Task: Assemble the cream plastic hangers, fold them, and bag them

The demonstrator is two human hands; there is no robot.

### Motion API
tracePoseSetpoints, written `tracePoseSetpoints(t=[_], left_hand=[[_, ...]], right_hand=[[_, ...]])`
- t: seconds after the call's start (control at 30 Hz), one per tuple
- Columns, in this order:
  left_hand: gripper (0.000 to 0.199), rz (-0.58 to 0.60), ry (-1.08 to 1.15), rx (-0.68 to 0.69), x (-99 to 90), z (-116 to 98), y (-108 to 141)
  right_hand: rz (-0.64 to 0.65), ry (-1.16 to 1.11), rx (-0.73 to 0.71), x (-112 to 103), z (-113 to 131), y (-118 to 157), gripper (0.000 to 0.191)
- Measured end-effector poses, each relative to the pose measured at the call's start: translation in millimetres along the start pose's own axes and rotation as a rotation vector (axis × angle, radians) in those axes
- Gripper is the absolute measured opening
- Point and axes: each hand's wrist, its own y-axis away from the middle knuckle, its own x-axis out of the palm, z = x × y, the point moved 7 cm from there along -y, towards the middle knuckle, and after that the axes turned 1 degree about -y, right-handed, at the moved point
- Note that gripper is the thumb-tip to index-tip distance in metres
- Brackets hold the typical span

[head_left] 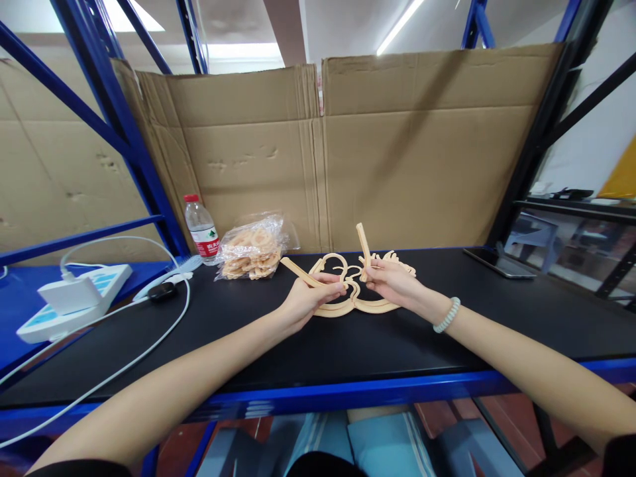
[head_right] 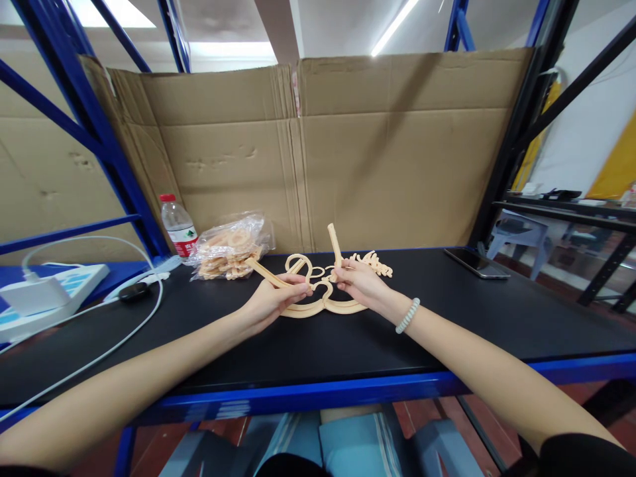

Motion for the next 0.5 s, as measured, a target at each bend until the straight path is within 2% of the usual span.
tracePoseSetpoints(t=[0.17,0.27,0.5], left_hand=[[0.029,0.049,-0.029,0.002,2.4,0.3,0.4],[0.027,0.071,-0.068,0.010,3.2,-1.0,0.6],[0.024,0.083,-0.084,0.028,2.8,-2.6,0.0]], right_hand=[[0.124,0.043,-0.035,23.6,1.6,10.3,0.032],[0.179,0.114,-0.086,30.1,6.8,13.4,0.033],[0.150,0.187,-0.129,28.2,10.4,13.6,0.029]])
